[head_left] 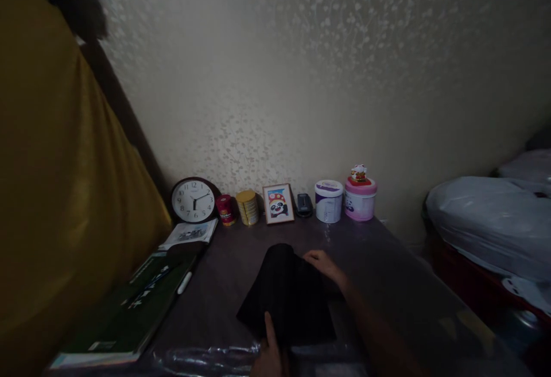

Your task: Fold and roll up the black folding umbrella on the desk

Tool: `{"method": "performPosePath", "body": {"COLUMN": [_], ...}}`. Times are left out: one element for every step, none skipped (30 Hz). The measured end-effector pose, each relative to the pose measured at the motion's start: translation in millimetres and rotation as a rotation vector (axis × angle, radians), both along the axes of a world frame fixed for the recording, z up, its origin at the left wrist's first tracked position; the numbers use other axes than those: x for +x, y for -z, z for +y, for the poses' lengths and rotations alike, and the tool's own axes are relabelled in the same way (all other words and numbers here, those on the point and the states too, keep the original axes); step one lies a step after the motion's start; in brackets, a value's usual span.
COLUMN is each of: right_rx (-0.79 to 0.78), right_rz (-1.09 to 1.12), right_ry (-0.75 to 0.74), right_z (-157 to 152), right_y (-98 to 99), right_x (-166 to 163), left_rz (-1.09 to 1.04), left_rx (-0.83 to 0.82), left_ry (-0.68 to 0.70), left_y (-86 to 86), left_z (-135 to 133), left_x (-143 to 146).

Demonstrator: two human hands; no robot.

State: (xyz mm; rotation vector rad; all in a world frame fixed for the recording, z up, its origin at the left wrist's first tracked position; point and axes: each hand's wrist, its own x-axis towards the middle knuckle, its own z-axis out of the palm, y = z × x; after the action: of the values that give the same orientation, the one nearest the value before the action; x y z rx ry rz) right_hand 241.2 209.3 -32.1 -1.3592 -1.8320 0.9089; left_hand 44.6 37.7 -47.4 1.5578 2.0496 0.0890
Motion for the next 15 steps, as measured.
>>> {"method": "performPosePath", "body": {"right_rx": [-0.007, -0.014, -0.021, -0.027, -0.033, -0.038, -0.042, -0.045, -0.045, -0.043, -0.038, -0.031, -0.023, -0.012, -0.002], "right_rz": [-0.004, -0.009, -0.017, -0.026, -0.037, -0.05, -0.065, -0.082, -0.099, -0.116, -0.131, -0.144, -0.154, -0.159, -0.159], "right_ry": [-0.013, -0.025, -0.037, -0.047, -0.055, -0.058, -0.055, -0.045, -0.029, -0.006, 0.021, 0.049, 0.076, 0.102, 0.13], "right_z": [1, 2, 4, 5, 7, 9, 11, 13, 14, 14, 13, 12, 9, 7, 4], "right_y": [0.2, 0.4, 0.5, 0.7, 1.0, 1.3, 1.7, 2.0, 2.3, 2.4, 2.3, 2.1, 1.6, 1.0, 0.3], "right_x": [1, 2, 3, 4, 5, 5, 5, 5, 4, 3, 2, 1, -1, -2, -3], "left_rz": [-0.008, -0.013, -0.013, -0.009, -0.006, -0.006, -0.009, -0.014, -0.018, -0.022, -0.023, -0.025, -0.034, -0.046, -0.058], "left_rx": [0.003, 0.003, -0.002, -0.008, -0.012, -0.015, -0.018, -0.022, -0.024, -0.026, -0.028, -0.028, -0.023, -0.015, -0.005], "left_ry": [-0.003, -0.008, -0.012, -0.014, -0.013, -0.011, -0.008, -0.008, -0.01, -0.013, -0.018, -0.025, -0.03, -0.028, -0.02], "left_y": [0.6, 1.1, 1.5, 1.7, 1.7, 1.5, 0.9, 0.2, -0.8, -1.7, -2.6, -3.2, -3.3, -3.1, -2.3], "left_z": [1, 1, 2, 3, 3, 3, 4, 4, 4, 4, 4, 3, 4, 4, 4], "left_x": [0, 0, 0, -1, -1, -1, -2, -2, -2, -2, -1, -1, -1, -2, -2]}}
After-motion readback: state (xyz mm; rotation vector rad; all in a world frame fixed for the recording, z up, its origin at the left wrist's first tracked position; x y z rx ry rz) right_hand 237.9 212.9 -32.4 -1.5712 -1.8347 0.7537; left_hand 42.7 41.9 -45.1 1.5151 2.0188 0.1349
